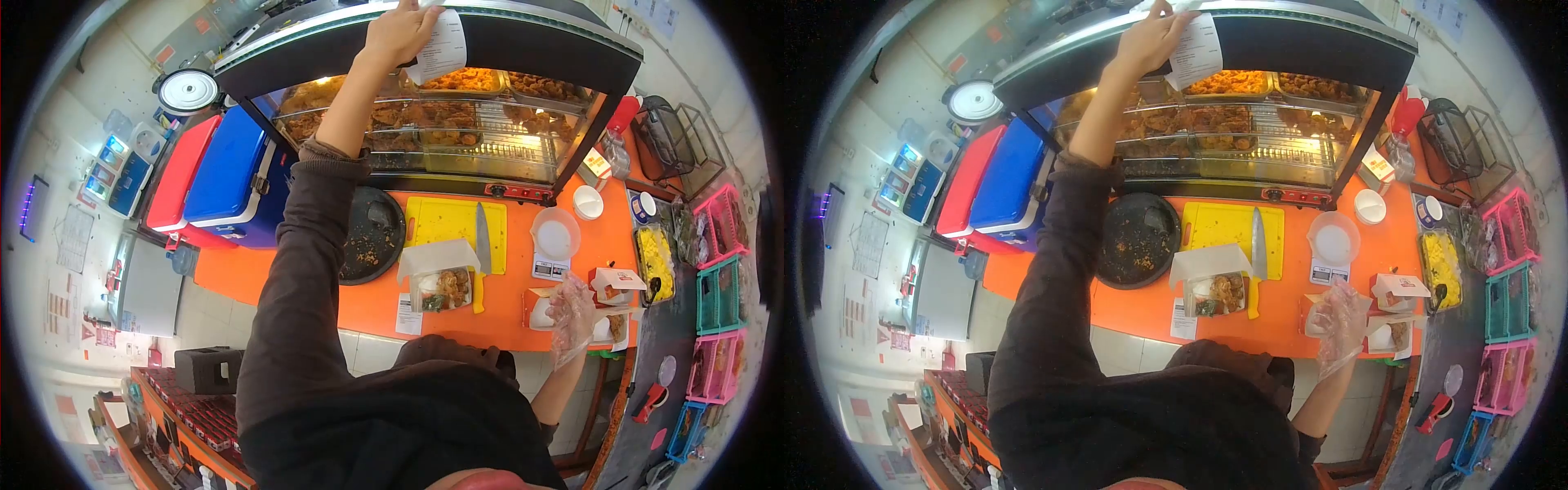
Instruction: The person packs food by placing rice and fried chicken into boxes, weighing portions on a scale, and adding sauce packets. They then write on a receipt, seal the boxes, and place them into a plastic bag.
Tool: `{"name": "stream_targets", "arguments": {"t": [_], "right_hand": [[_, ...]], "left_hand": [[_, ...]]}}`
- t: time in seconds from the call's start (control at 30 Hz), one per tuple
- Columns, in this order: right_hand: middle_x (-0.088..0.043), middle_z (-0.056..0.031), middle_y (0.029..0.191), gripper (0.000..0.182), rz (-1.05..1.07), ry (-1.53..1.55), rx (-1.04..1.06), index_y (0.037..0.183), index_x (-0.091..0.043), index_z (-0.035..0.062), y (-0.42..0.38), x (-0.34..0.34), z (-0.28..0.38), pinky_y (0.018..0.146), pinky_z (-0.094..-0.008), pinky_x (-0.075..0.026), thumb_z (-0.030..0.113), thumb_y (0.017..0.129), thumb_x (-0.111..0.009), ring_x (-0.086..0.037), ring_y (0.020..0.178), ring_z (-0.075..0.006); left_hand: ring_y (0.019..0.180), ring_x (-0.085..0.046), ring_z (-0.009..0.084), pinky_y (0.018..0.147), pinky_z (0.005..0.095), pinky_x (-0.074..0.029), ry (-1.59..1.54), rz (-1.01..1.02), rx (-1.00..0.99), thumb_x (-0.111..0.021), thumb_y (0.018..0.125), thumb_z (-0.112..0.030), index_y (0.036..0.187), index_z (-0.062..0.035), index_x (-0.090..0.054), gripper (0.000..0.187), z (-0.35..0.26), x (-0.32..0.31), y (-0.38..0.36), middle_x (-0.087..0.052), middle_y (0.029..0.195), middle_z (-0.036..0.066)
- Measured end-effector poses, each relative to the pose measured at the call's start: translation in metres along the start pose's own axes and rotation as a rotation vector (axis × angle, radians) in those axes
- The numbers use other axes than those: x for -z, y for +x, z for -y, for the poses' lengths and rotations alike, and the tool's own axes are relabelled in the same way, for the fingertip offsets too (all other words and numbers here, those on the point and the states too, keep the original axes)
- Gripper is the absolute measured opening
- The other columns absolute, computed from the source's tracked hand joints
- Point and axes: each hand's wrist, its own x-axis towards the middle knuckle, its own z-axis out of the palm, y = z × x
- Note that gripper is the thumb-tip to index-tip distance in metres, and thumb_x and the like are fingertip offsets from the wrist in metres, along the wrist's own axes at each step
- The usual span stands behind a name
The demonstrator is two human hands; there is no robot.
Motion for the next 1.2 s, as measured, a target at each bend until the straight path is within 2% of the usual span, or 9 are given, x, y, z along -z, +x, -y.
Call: {"name": "stream_targets", "arguments": {"t": [0.1, 0.2, 0.27, 0.67, 0.8, 0.87, 0.9, 0.97, 1.2], "right_hand": [[-0.054, -0.0006, 0.078, 0.033, 0.02, 0.027, -0.02, 0.117, -0.054, 0.0022, -0.008, -0.004, 0.003, 0.052, -0.0188, -0.043, 0.016, 0.089, -0.063, -0.052, 0.067, -0.0078], [-0.054, -0.0003, 0.078, 0.032, 0.02, 0.039, 0.007, 0.117, -0.054, 0.0016, -0.009, -0.002, 0.006, 0.053, -0.0192, -0.043, 0.016, 0.089, -0.063, -0.053, 0.067, -0.0077], [-0.055, -0.0005, 0.078, 0.032, -0.007, 0.042, -0.014, 0.117, -0.054, 0.0012, -0.01, 0.002, 0.007, 0.053, -0.019, -0.043, 0.016, 0.089, -0.063, -0.053, 0.067, -0.0077], [-0.056, -0.0026, 0.087, 0.03, 0.063, 0.096, -0.005, 0.115, -0.056, 0.0022, -0.01, 0.027, 0.012, 0.061, -0.0251, -0.047, 0.018, 0.09, -0.062, -0.055, 0.076, -0.011], [-0.052, -0.009, 0.104, 0.037, -0.241, 0.386, 0.045, 0.125, -0.05, 0.003, -0.017, 0.009, 0.047, 0.073, -0.0327, -0.048, 0.02, 0.092, -0.056, -0.054, 0.092, -0.0185], [-0.046, -0.0128, 0.119, 0.047, -0.036, 0.76, 0.602, 0.136, -0.039, 0.004, 0.023, 0.053, 0.02, 0.088, -0.0409, -0.045, 0.022, 0.094, -0.049, -0.049, 0.11, -0.0245], [-0.045, -0.0143, 0.127, 0.049, -0.12, 0.388, 0.824, 0.138, -0.035, 0.0041, 0.079, 0.097, -0.024, 0.095, -0.039, -0.043, 0.025, 0.095, -0.044, -0.047, 0.116, -0.0252], [-0.043, -0.0155, 0.136, 0.051, -0.286, 0.007, 0.944, 0.141, -0.031, 0.0041, 0.103, 0.148, -0.049, 0.102, -0.0367, -0.041, 0.028, 0.097, -0.039, -0.046, 0.122, -0.0258], [-0.043, -0.0135, 0.138, 0.05, -0.413, 0.594, 0.86, 0.143, -0.03, 0.0029, 0.035, 0.105, 0.032, 0.102, -0.0339, -0.04, 0.025, 0.099, -0.036, -0.047, 0.121, -0.0246]], "left_hand": [[0.112, -0.055, 0.0385, 0.089, 0.0446, -0.048, 0.064, 0.059, -0.007, -0.024, 0.1, -0.042, 0.145, -0.0198, -0.032, 0.051, -0.001, -0.008, -0.001, -0.037, 0.142, 0.024], [0.094, -0.064, 0.0336, 0.079, 0.0436, -0.054, 0.029, -0.219, -0.066, -0.036, 0.098, -0.042, 0.123, -0.0254, -0.056, 0.036, 0.0, -0.022, -0.011, -0.05, 0.124, 0.01], [0.093, -0.063, 0.0339, 0.079, 0.0452, -0.05, 0.062, -0.271, -0.027, -0.015, 0.099, -0.046, 0.12, -0.0297, -0.056, 0.049, 0.004, -0.028, -0.013, -0.056, 0.118, 0.004], [0.096, -0.062, 0.034, 0.077, 0.0478, -0.051, 0.078, -0.281, -0.031, -0.033, 0.097, -0.038, 0.113, -0.0159, -0.059, 0.037, -0.006, -0.023, -0.016, -0.056, 0.121, 0.006], [0.105, -0.052, 0.0373, 0.085, 0.0493, -0.042, -0.306, -0.619, -0.184, -0.069, 0.076, -0.03, 0.115, -0.0139, -0.055, 0.045, -0.139, -0.018, -0.105, -0.048, 0.119, 0.02], [0.129, -0.033, 0.0426, 0.098, 0.0657, -0.024, -0.438, -0.38, -0.424, -0.075, 0.063, -0.052, 0.131, -0.0165, -0.05, 0.081, -0.22, -0.048, -0.179, -0.034, 0.139, 0.021], [0.134, -0.026, 0.0423, 0.1, 0.0672, -0.021, -0.657, -0.276, -0.502, -0.077, 0.063, -0.051, 0.137, -0.0188, -0.045, 0.087, -0.269, -0.044, -0.207, -0.031, 0.143, 0.021], [0.131, -0.03, 0.0429, 0.102, 0.0641, -0.023, -0.867, -0.065, -0.522, -0.077, 0.065, -0.043, 0.134, -0.0125, -0.046, 0.082, -0.334, -0.069, -0.244, -0.033, 0.14, 0.021], [0.085, -0.05, 0.0202, 0.079, 0.0327, -0.043, -1.313, -0.101, -0.263, -0.063, 0.081, -0.008, 0.122, 0.0008, -0.049, 0.045, -0.45, -0.13, -0.247, -0.053, 0.1, 0.012]]}}
